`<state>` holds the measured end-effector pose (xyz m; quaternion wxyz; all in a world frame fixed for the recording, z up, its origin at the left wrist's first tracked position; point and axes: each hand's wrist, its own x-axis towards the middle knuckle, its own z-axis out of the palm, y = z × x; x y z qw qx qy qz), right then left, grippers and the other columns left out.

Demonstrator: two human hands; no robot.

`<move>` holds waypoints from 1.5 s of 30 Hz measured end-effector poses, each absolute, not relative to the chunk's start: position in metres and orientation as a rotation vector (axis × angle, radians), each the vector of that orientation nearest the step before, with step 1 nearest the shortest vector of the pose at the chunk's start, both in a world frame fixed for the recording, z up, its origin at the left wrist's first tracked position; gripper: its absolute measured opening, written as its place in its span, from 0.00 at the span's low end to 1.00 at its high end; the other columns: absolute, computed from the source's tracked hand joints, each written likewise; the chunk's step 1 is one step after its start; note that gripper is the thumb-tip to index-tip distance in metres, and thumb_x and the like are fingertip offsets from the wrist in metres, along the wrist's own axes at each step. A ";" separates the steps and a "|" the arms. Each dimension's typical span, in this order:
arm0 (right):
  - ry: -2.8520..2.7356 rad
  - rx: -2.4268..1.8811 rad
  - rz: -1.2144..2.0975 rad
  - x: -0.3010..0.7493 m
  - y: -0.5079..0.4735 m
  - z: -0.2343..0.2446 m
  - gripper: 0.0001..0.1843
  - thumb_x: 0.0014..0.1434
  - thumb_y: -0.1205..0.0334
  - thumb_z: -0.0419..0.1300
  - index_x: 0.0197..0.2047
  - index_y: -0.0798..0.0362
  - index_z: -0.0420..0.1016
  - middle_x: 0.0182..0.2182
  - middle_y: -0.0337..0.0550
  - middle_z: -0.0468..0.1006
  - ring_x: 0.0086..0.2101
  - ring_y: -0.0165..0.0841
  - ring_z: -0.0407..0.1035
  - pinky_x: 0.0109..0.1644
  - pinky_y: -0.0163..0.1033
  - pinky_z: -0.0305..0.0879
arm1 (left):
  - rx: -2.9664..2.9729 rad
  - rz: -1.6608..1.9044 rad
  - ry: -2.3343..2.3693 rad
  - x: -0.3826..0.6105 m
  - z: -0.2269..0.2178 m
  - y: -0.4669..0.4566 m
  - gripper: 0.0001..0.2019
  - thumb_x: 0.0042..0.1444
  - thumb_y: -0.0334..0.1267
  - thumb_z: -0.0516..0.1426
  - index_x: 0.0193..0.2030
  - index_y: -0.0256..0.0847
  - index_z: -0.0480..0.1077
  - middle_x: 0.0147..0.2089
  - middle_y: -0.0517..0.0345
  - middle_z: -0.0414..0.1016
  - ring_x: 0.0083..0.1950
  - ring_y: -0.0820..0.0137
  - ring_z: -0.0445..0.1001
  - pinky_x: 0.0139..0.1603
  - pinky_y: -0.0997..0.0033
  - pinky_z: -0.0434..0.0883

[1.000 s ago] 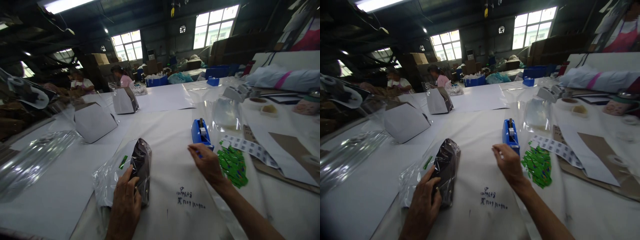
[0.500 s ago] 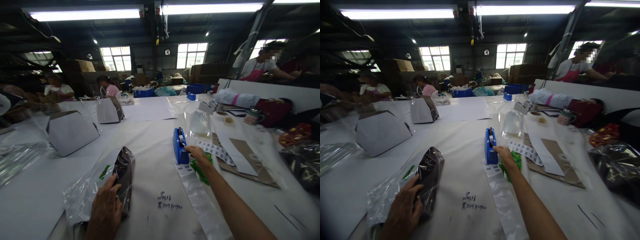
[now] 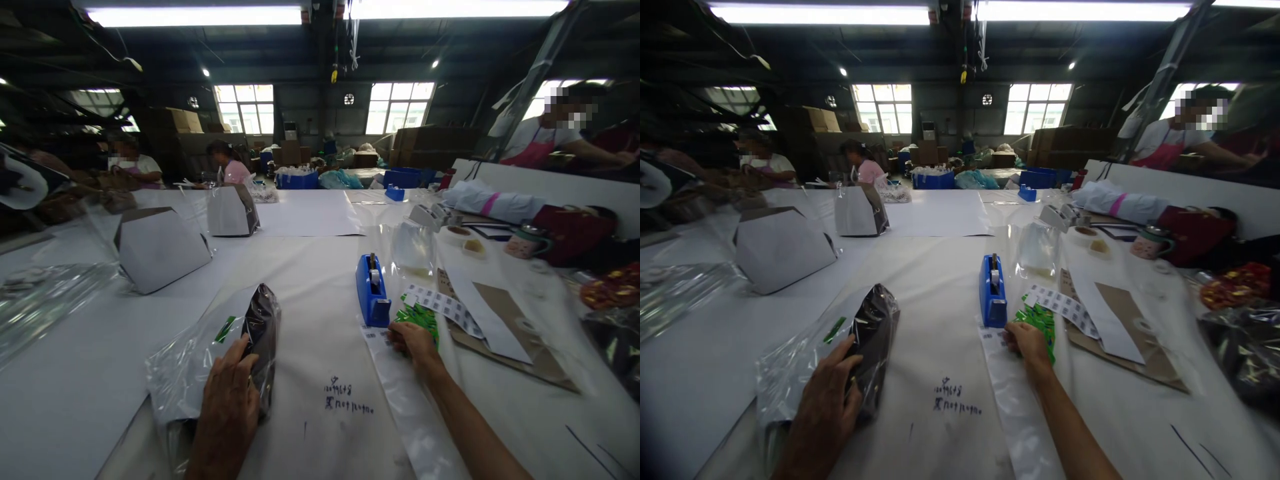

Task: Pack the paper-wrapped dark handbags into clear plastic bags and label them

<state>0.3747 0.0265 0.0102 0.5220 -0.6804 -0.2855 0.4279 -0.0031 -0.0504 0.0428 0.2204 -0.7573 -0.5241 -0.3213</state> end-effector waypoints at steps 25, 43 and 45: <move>-2.390 -1.267 1.016 0.149 0.073 0.039 0.20 0.39 0.44 0.75 0.27 0.50 0.81 0.20 0.35 0.75 0.24 0.31 0.66 0.28 0.35 0.52 | -2.107 -0.733 -1.511 -0.001 0.042 -0.060 0.21 0.59 0.21 0.49 0.59 0.35 0.63 0.67 0.41 0.60 0.68 0.58 0.60 0.68 0.49 0.61; -1.142 -1.306 1.861 0.133 0.046 0.004 0.33 0.55 0.28 0.55 0.33 0.54 0.69 0.24 0.39 0.70 0.20 0.28 0.65 0.25 0.37 0.70 | -2.063 -0.887 -2.226 -0.052 0.076 -0.031 0.31 0.63 0.58 0.43 0.61 0.37 0.65 0.66 0.41 0.67 0.72 0.49 0.56 0.71 0.34 0.50; -1.081 -1.248 1.923 0.127 0.043 0.008 0.36 0.54 0.24 0.51 0.32 0.54 0.69 0.22 0.36 0.67 0.19 0.26 0.61 0.25 0.34 0.66 | -2.152 -0.882 -2.420 -0.058 0.081 -0.024 0.33 0.62 0.59 0.40 0.60 0.35 0.66 0.63 0.41 0.70 0.69 0.50 0.61 0.72 0.35 0.46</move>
